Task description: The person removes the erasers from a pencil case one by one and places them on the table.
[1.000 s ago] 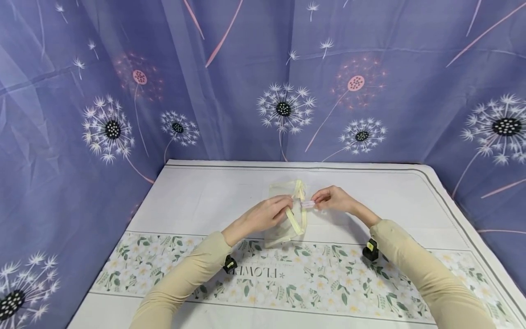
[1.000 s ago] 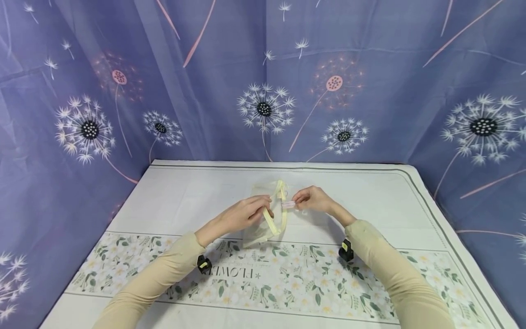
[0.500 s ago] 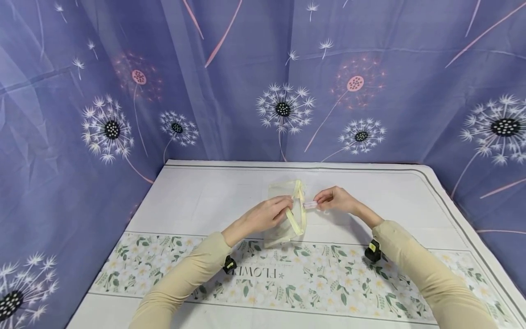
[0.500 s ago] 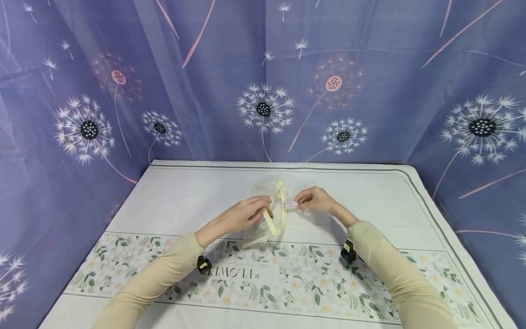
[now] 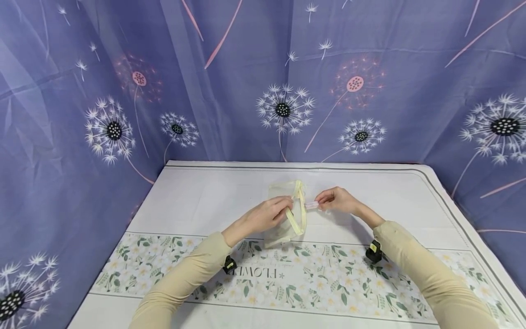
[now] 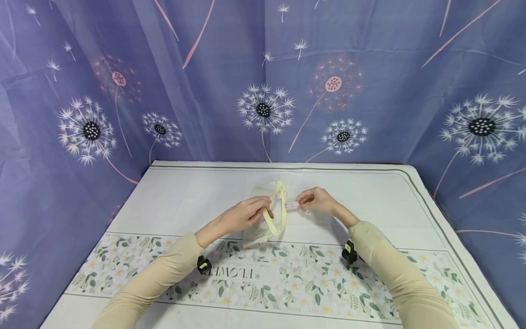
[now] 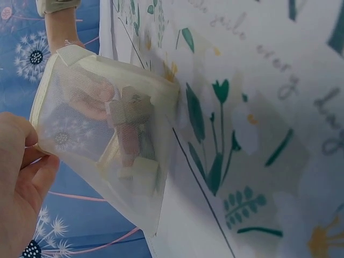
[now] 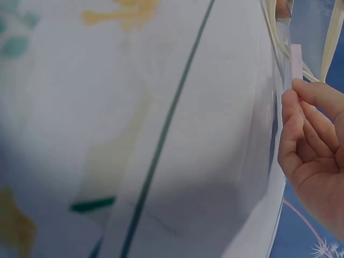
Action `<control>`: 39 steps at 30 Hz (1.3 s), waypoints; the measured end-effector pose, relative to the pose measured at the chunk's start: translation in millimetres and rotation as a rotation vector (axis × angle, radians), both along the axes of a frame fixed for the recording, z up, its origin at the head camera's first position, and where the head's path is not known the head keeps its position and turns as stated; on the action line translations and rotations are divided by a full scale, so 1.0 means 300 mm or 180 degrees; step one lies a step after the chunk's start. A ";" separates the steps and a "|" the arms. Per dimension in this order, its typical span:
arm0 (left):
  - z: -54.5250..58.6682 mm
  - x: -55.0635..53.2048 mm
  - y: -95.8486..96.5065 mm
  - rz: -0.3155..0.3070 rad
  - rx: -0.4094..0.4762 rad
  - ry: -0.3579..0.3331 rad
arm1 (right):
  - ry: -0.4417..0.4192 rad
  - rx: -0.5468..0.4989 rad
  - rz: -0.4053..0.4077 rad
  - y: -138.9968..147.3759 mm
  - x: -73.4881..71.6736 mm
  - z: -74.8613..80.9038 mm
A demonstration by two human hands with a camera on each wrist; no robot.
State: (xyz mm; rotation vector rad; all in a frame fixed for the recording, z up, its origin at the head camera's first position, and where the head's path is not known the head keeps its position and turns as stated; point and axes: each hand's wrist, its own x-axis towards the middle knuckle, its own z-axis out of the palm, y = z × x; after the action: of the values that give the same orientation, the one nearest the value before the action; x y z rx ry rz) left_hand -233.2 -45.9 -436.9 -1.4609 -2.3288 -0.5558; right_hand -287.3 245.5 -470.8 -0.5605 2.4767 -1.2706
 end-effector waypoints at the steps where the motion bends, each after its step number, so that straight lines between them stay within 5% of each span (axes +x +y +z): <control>1: 0.000 0.000 0.000 0.0012 -0.0014 0.0003 | 0.0004 0.0012 -0.0010 0.002 0.001 0.000; 39: -0.017 -0.008 0.008 -0.0141 0.0162 -0.0052 | 0.0124 0.0204 -0.0205 0.058 0.005 -0.012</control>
State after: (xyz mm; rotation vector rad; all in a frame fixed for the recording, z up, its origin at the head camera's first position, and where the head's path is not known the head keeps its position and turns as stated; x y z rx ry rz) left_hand -235.6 -43.6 -441.9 -1.4935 -2.2824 -0.6365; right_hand -285.9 263.1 -474.3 -0.4979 2.5768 -1.2095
